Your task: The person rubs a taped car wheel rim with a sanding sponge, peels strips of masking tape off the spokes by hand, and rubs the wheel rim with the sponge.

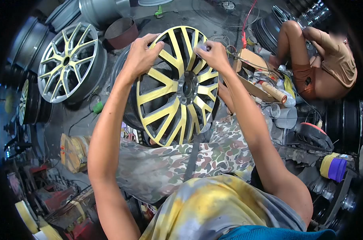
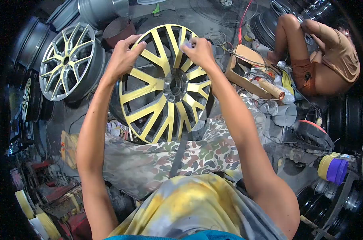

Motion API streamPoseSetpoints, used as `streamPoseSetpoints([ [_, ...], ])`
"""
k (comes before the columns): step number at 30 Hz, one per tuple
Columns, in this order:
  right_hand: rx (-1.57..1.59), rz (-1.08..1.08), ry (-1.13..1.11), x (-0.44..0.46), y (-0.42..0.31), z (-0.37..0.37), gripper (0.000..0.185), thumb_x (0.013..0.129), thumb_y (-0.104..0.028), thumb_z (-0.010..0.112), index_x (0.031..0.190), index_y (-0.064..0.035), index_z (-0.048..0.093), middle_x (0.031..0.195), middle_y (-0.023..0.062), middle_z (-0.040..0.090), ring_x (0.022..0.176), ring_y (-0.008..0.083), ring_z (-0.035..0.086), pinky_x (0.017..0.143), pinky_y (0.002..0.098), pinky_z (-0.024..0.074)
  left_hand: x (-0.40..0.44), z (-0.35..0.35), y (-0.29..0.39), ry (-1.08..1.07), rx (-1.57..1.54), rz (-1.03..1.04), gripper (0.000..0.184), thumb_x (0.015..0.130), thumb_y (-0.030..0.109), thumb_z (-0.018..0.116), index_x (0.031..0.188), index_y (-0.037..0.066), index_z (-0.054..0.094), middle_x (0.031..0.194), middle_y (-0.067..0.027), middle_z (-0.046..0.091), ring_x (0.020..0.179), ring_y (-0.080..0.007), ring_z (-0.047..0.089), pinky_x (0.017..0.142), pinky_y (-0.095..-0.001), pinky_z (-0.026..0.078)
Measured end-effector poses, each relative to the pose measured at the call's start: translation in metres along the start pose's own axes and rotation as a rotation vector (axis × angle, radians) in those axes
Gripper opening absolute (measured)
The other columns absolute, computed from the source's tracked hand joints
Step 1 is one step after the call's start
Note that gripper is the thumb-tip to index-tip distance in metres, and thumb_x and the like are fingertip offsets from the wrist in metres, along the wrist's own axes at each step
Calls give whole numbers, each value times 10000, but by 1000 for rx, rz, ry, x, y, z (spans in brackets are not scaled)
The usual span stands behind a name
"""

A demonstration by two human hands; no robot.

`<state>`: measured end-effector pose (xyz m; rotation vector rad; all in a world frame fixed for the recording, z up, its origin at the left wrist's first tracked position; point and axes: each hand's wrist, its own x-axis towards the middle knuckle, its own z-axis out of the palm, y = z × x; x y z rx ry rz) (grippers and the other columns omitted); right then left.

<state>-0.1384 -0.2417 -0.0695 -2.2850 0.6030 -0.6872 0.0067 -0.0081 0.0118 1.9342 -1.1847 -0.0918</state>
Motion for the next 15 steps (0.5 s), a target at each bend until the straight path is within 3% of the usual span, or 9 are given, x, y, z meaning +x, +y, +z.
streamPoseSetpoints([
  [1, -17, 15, -2, -11, -5, -9, 443, 785, -413, 784, 838, 23, 728, 696, 182, 692, 652, 295, 694, 660, 408, 534, -1, 1, -4, -1, -2, -5, 434, 977, 258, 634, 1267, -64, 652, 1028, -128, 743, 951, -156, 646, 892, -315, 502],
  [3, 79, 91, 123, -23, 10, -4, 413, 788, -370, 811, 830, 31, 723, 648, 141, 657, 598, 203, 641, 620, 355, 508, 2, 0, -10, 25, -20, -19, 425, 923, 264, 640, 1209, -47, 689, 1096, -239, 737, 999, -340, 722, 912, -390, 522],
  [4, 208, 79, 137, -30, 11, 1, 387, 797, -329, 834, 838, 37, 718, 634, 109, 637, 583, 143, 583, 591, 322, 478, 1, -1, -9, 23, -16, -30, 423, 922, 263, 641, 1211, -43, 690, 1096, -233, 738, 1013, -340, 721, 917, -386, 518],
  [7, 380, 36, 100, -66, -20, 22, 349, 827, -277, 834, 857, 39, 688, 659, 91, 640, 596, 114, 541, 567, 323, 451, 3, -1, -12, 21, -49, -12, 423, 919, 261, 643, 1213, -41, 689, 1086, -235, 739, 1004, -341, 722, 920, -385, 516],
  [9, 349, 54, 136, -75, -19, 47, 339, 831, -256, 834, 832, 31, 652, 653, 91, 624, 589, 126, 552, 560, 338, 447, 2, -1, -12, 18, -64, -22, 420, 917, 256, 642, 1212, -39, 690, 1081, -238, 739, 995, -342, 724, 922, -388, 516],
  [10, 303, -18, 217, -78, -19, 53, 326, 834, -229, 824, 816, 19, 614, 649, 118, 612, 566, 209, 585, 555, 366, 447, 1, -1, -9, 16, -52, -35, 419, 917, 255, 641, 1212, -38, 690, 1082, -236, 739, 994, -339, 725, 919, -386, 517],
  [11, 307, -17, 215, -76, -17, 59, 326, 834, -229, 824, 816, 19, 614, 649, 118, 612, 566, 209, 585, 555, 366, 447, 1, -2, -8, 14, -39, -48, 417, 917, 254, 641, 1212, -37, 690, 1083, -234, 738, 992, -337, 725, 916, -384, 517],
  [14, 205, -140, 296, -61, -24, 60, 289, 835, -191, 789, 814, 15, 586, 669, 177, 618, 611, 375, 616, 573, 437, 459, 0, -1, -6, 35, -36, -57, 410, 917, 253, 642, 1207, -33, 694, 1082, -230, 738, 982, -333, 726, 908, -379, 519],
  [15, 219, -94, 256, -54, -28, 58, 284, 825, -195, 790, 823, 17, 601, 675, 178, 629, 620, 373, 635, 586, 447, 470, 2, 1, -7, 32, -39, -53, 410, 917, 253, 642, 1207, -33, 694, 1082, -230, 738, 982, -333, 726, 908, -379, 519],
])
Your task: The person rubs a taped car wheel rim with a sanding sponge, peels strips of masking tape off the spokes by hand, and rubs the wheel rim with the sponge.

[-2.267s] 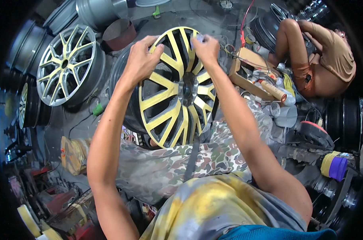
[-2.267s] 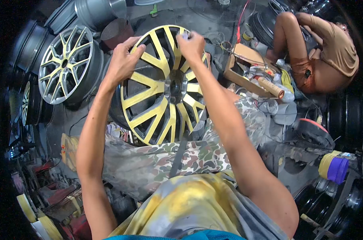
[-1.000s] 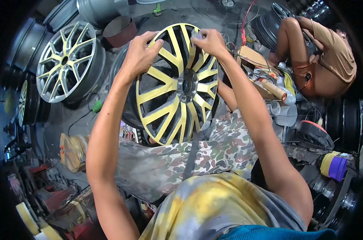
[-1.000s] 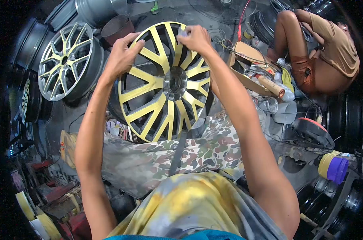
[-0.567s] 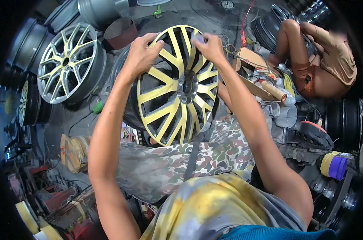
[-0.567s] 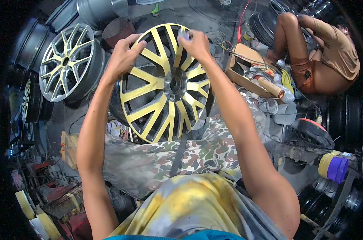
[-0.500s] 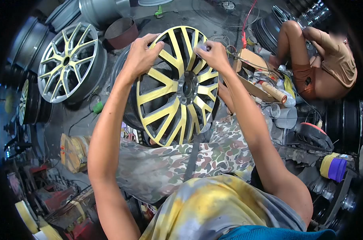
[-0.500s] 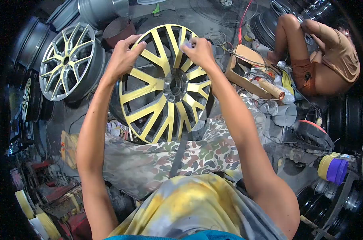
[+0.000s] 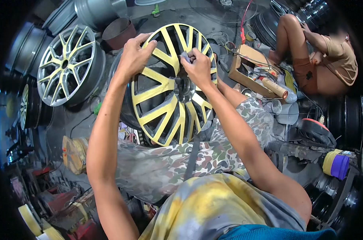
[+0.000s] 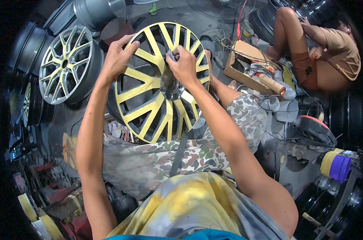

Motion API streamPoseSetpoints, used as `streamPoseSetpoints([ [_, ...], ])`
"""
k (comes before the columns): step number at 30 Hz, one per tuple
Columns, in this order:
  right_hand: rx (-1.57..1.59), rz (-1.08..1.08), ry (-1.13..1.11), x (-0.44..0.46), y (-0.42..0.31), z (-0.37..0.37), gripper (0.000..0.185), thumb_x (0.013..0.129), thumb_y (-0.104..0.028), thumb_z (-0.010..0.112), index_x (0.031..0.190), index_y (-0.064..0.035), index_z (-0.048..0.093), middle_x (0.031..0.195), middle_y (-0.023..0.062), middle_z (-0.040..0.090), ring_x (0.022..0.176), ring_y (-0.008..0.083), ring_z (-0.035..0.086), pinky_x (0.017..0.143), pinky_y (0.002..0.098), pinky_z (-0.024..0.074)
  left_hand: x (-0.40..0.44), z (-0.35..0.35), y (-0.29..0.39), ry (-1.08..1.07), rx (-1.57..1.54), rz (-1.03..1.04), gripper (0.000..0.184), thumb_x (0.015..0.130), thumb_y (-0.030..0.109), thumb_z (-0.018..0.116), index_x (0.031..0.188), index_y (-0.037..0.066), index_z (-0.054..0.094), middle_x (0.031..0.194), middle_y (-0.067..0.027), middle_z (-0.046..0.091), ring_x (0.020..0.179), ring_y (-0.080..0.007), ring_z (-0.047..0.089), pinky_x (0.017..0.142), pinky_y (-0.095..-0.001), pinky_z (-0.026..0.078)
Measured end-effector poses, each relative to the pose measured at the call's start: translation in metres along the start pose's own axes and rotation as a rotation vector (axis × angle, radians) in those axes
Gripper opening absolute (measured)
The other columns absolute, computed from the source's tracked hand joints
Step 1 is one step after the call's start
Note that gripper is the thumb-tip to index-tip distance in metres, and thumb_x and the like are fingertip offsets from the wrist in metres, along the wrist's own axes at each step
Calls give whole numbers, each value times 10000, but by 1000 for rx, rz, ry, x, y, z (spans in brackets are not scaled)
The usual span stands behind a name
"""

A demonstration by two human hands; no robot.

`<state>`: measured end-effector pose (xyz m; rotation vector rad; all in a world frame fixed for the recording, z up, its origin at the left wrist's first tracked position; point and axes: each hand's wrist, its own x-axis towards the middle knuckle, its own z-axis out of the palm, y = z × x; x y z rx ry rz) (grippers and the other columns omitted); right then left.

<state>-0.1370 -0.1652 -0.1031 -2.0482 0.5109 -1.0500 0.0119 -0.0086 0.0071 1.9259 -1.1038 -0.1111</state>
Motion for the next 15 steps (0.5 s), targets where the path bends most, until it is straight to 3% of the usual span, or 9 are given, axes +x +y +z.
streamPoseSetpoints([
  [2, -37, 38, 1, 0, 1, 1, 286, 826, -204, 782, 802, 22, 609, 669, 153, 638, 562, 247, 596, 562, 370, 472, 1, 0, -1, -8, -18, 22, 405, 919, 251, 645, 1203, -33, 695, 1077, -230, 739, 988, -331, 726, 903, -374, 519],
  [4, -31, 85, -106, -11, 3, -4, 266, 804, -192, 765, 819, 27, 614, 680, 194, 649, 657, 372, 679, 618, 437, 507, 3, -1, -4, -3, -15, 36, 403, 919, 247, 647, 1202, -36, 694, 1077, -229, 739, 997, -328, 724, 903, -374, 519],
  [12, -3, 57, 9, 0, 1, 6, 217, 796, -156, 747, 805, 21, 623, 689, 196, 658, 671, 376, 683, 611, 434, 511, 4, 5, -1, -25, 0, 17, 416, 926, 252, 649, 1218, -42, 687, 1077, -244, 737, 994, -335, 722, 913, -383, 517],
  [15, 10, 146, -81, -15, -3, -10, 269, 800, -196, 772, 809, 27, 621, 683, 195, 658, 649, 363, 681, 616, 429, 517, 2, 2, -1, -20, -35, 34, 421, 926, 254, 652, 1214, -51, 686, 1081, -246, 738, 983, -324, 727, 912, -383, 520],
])
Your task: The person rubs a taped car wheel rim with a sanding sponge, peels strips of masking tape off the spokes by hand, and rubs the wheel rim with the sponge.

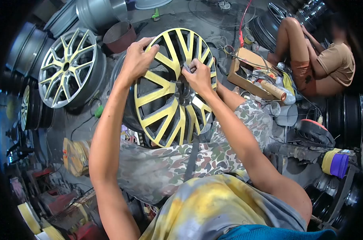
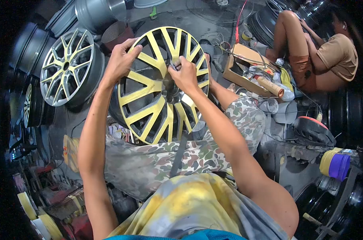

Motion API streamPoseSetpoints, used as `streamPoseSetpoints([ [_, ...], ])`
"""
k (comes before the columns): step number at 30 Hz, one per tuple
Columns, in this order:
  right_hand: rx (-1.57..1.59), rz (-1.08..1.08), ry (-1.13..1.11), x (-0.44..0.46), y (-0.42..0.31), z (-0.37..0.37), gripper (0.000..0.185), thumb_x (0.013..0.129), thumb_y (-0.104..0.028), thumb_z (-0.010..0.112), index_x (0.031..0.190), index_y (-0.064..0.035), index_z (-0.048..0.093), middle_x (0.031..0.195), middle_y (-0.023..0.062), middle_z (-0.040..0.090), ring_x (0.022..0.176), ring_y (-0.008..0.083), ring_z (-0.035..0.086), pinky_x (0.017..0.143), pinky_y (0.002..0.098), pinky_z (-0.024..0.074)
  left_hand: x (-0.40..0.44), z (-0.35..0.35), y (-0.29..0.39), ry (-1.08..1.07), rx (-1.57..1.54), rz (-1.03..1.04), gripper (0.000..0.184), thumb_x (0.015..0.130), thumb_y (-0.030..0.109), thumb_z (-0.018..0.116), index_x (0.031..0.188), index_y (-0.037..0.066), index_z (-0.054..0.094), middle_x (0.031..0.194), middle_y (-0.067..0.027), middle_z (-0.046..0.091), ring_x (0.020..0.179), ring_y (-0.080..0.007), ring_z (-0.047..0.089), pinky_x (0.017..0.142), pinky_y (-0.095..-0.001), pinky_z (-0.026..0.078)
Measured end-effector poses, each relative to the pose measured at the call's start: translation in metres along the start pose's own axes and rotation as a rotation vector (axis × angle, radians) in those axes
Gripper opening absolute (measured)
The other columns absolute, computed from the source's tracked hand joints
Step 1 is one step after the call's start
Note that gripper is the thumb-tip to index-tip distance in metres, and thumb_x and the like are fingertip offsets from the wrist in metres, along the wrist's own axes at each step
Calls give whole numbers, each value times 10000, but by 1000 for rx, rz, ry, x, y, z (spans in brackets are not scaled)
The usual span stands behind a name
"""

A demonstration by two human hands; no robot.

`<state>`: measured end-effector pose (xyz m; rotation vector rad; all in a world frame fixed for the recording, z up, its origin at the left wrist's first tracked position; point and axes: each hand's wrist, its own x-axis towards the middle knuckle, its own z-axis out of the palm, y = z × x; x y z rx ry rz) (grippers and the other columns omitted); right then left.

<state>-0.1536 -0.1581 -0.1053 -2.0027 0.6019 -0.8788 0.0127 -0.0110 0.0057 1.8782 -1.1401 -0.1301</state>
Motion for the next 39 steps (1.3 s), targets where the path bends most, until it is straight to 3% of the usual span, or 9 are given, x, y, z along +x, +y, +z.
streamPoseSetpoints([
  [5, 33, -123, 133, 32, 2, 7, 296, 833, -206, 787, 773, 28, 617, 596, 109, 605, 538, 136, 559, 532, 332, 450, 1, 2, 8, -20, 63, -92, 412, 922, 244, 656, 1209, -49, 689, 1080, -245, 739, 995, -319, 727, 918, -379, 521],
  [7, -21, -96, 197, 19, 7, 12, 308, 837, -228, 786, 795, 22, 612, 648, 177, 634, 566, 305, 637, 568, 399, 484, 2, 5, 5, 15, 33, 22, 407, 921, 241, 657, 1207, -48, 691, 1069, -242, 742, 993, -319, 731, 912, -380, 525],
  [12, 152, 31, 198, 9, 20, 17, 322, 828, -227, 826, 790, 24, 628, 608, 136, 620, 538, 210, 608, 546, 356, 471, 1, 3, 11, 1, 62, -7, 412, 921, 245, 649, 1207, -48, 693, 1056, -250, 742, 959, -324, 733, 897, -393, 531],
  [15, 202, 55, 193, 13, -4, 5, 343, 850, -261, 820, 791, 27, 642, 644, 143, 642, 549, 221, 600, 558, 365, 467, 0, 4, 12, -34, 81, -108, 421, 976, 244, 644, 1265, -62, 658, 1033, -126, 738, 982, -157, 641, 921, -318, 491],
  [19, 117, 30, 193, 1, 4, 4, 320, 857, -260, 812, 824, 24, 670, 728, 168, 652, 631, 261, 627, 615, 371, 467, -1, 2, 9, -37, 29, -17, 414, 982, 242, 635, 1261, -65, 659, 1049, -131, 742, 986, -167, 648, 916, -321, 494],
  [21, 55, -163, 303, 14, 3, 8, 306, 851, -253, 807, 813, 15, 665, 738, 163, 638, 648, 309, 619, 621, 401, 463, -2, 3, 11, 6, 30, 7, 410, 924, 240, 638, 1211, -49, 691, 1098, -238, 739, 1029, -342, 723, 935, -393, 520],
  [29, 15, -391, 441, 77, -17, 20, 292, 846, -258, 800, 806, 2, 674, 753, 177, 645, 678, 375, 626, 631, 440, 466, 5, 7, 16, 5, 42, -7, 394, 920, 227, 634, 1194, -48, 699, 1115, -248, 730, 1062, -372, 708, 949, -399, 514],
  [32, 66, -173, 297, 43, -3, 14, 315, 853, -267, 781, 777, 15, 662, 735, 184, 640, 660, 390, 618, 633, 446, 464, 4, 4, 7, 15, 49, 14, 397, 916, 230, 636, 1194, -47, 699, 1099, -248, 732, 1043, -369, 713, 937, -401, 518],
  [39, 67, -252, 335, 79, -20, 16, 343, 861, -278, 771, 768, 23, 637, 717, 192, 626, 615, 359, 597, 582, 430, 440, 2, 5, 11, -8, 43, -5, 397, 914, 231, 639, 1197, -42, 699, 1086, -253, 732, 1006, -364, 721, 909, -402, 525],
])
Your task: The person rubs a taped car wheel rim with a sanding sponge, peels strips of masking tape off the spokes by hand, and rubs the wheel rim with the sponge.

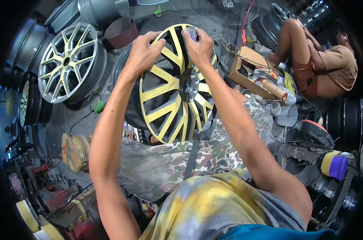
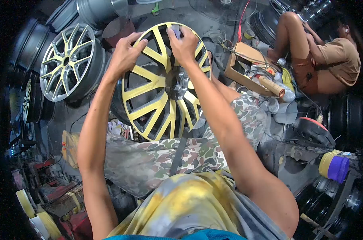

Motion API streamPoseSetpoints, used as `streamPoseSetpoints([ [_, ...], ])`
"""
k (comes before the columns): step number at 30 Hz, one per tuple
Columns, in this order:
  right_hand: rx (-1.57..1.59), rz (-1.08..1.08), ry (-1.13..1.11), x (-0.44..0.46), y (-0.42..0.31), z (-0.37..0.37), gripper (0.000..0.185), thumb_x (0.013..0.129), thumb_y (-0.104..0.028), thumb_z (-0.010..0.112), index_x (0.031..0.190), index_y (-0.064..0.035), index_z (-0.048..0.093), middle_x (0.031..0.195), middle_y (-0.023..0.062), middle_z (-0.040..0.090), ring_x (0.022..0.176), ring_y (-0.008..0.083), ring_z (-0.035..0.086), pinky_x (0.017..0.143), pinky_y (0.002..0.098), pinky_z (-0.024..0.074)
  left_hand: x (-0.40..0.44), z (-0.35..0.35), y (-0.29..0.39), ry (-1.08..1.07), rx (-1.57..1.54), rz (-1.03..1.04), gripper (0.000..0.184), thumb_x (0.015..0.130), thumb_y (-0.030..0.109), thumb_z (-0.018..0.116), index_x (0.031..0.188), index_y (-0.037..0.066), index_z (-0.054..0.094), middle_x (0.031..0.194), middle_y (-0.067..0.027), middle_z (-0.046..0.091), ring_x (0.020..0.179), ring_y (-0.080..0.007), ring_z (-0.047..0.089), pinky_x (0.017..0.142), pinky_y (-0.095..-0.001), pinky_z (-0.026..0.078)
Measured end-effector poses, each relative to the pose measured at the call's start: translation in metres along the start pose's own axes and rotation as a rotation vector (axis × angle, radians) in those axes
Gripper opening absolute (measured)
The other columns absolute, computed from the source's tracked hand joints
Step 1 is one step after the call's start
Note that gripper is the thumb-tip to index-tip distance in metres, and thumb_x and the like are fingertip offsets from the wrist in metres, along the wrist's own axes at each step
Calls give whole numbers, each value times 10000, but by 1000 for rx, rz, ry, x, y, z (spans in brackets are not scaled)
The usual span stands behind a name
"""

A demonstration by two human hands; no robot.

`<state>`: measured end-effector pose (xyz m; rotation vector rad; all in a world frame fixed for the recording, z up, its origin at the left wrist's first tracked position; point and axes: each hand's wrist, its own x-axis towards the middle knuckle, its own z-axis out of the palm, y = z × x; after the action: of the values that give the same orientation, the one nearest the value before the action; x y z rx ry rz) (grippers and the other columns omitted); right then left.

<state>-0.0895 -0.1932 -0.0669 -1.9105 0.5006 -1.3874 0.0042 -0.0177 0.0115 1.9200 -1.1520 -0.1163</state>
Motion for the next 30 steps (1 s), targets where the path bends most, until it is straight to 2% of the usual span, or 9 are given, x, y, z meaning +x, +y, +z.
streamPoseSetpoints([
  [4, 58, 248, -114, -35, 6, -25, 314, 859, -303, 780, 841, 5, 717, 714, 175, 675, 632, 301, 650, 623, 393, 486, -3, 0, 8, 38, -22, 29, 389, 925, 221, 631, 1205, -42, 692, 1128, -261, 719, 1059, -386, 704, 937, -406, 517],
  [6, 47, 75, -42, -16, 15, -12, 334, 854, -305, 783, 811, 16, 703, 690, 181, 674, 581, 294, 628, 592, 406, 481, -4, 3, 10, 40, 26, 3, 391, 929, 230, 632, 1203, -42, 694, 1134, -248, 723, 1077, -400, 695, 955, -402, 515],
  [8, -75, 134, -82, 17, -8, -8, 355, 848, -320, 784, 817, 24, 699, 703, 196, 672, 589, 295, 629, 591, 415, 480, -1, 6, 5, 10, 40, 65, 410, 967, 247, 634, 1245, -52, 666, 1038, -193, 746, 935, -207, 678, 888, -352, 514],
  [18, -53, 109, -132, -2, 2, -26, 362, 828, -335, 798, 820, 17, 712, 682, 185, 671, 578, 256, 630, 585, 381, 476, -2, 9, 7, 23, 50, 54, 414, 953, 238, 628, 1246, -52, 670, 1046, -200, 751, 959, -203, 693, 898, -358, 518],
  [20, -48, 35, -118, 24, -3, -12, 351, 839, -311, 790, 814, 22, 682, 693, 191, 670, 595, 308, 640, 594, 396, 483, -2, 7, 12, 26, -7, 28, 412, 908, 236, 640, 1185, -64, 694, 1116, -268, 722, 1077, -410, 696, 959, -417, 515],
  [22, -69, 17, -133, 15, -7, -19, 345, 844, -300, 788, 816, 20, 661, 693, 191, 664, 603, 328, 642, 600, 404, 486, -1, 6, 9, 36, -4, 47, 412, 911, 238, 637, 1186, -63, 693, 1112, -270, 722, 1073, -405, 698, 956, -417, 516],
  [24, -55, 2, -156, -7, -1, -24, 313, 846, -244, 796, 823, 6, 609, 684, 181, 642, 613, 340, 648, 607, 420, 491, -1, 3, 5, 13, 47, 29, 417, 952, 241, 629, 1248, -50, 669, 1041, -196, 754, 962, -205, 698, 890, -363, 519],
  [29, -76, 4, -155, -31, 2, -28, 267, 837, -183, 796, 810, 4, 608, 713, 177, 652, 650, 350, 653, 611, 428, 492, 0, 6, -1, 30, 61, 72, 422, 955, 259, 639, 1235, -56, 671, 1022, -200, 754, 935, -220, 700, 876, -357, 522],
  [30, -75, -94, -129, -18, 5, -21, 263, 836, -186, 796, 816, 5, 616, 720, 179, 657, 664, 358, 655, 621, 434, 493, 0, 6, 9, 51, 33, 17, 399, 912, 227, 648, 1192, -52, 698, 1101, -261, 727, 1038, -397, 710, 926, -412, 530],
])
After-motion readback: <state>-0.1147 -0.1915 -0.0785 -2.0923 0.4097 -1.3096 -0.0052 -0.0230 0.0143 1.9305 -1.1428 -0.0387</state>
